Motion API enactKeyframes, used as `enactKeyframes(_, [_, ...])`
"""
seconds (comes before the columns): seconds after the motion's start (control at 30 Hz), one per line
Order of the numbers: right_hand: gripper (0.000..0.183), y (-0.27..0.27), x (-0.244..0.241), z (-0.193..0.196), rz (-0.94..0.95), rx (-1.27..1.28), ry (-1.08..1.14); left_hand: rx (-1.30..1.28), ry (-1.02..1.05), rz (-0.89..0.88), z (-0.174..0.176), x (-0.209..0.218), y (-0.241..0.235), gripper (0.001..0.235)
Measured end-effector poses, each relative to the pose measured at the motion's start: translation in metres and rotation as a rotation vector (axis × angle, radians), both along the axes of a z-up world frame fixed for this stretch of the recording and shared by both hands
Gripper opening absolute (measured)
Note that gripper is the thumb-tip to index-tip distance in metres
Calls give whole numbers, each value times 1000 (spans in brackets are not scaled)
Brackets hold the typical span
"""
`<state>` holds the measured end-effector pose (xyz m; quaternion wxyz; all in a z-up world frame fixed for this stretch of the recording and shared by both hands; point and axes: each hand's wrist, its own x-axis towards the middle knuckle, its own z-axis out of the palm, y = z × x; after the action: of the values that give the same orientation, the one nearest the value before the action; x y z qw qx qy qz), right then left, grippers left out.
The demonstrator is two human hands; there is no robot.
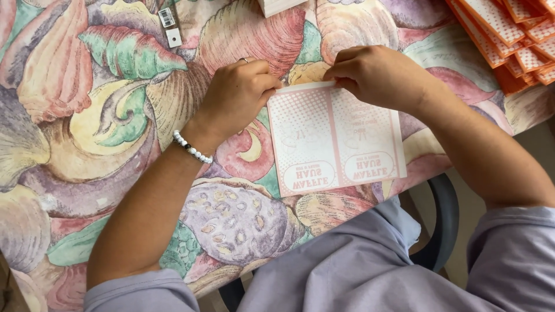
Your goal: Folding flat paper bag templates into their final shape and stacking them on a table.
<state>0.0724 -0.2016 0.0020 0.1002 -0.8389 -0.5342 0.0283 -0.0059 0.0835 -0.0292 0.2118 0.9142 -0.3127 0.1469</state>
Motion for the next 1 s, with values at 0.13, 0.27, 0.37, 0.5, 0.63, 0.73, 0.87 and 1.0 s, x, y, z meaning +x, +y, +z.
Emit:
enactKeyframes(0.13, [18,-1,-11,3,43,-6,-37,10,25,-43,-1,2,5,14])
enactKeyframes(0.27, [26,-4,-21,-3,114,6,-215,93,-56,-79,5,0,1,12])
enactKeyframes(0.37, [31,-7,-25,-9,130,-12,-321,205,-103,-84,6,-5,-7,8])
enactKeyframes(0.5, [24,-6,-29,-8,160,-7,-372,223,-97,-98,10,-10,-10,25])
enactKeyframes(0.63, [29,-7,-31,-10,168,-83,-426,243,0,-88,11,-11,-13,41])
enactKeyframes(0.73, [22,-7,-32,-12,193,-65,-486,299,-117,-109,13,-11,-15,43])
enactKeyframes(0.87, [26,-7,-34,-15,168,-143,-503,472,-193,-91,17,-13,-17,42])
enactKeyframes(1.0, [26,-7,-35,-16,145,-171,-563,514,-268,-39,14,-13,-17,41])
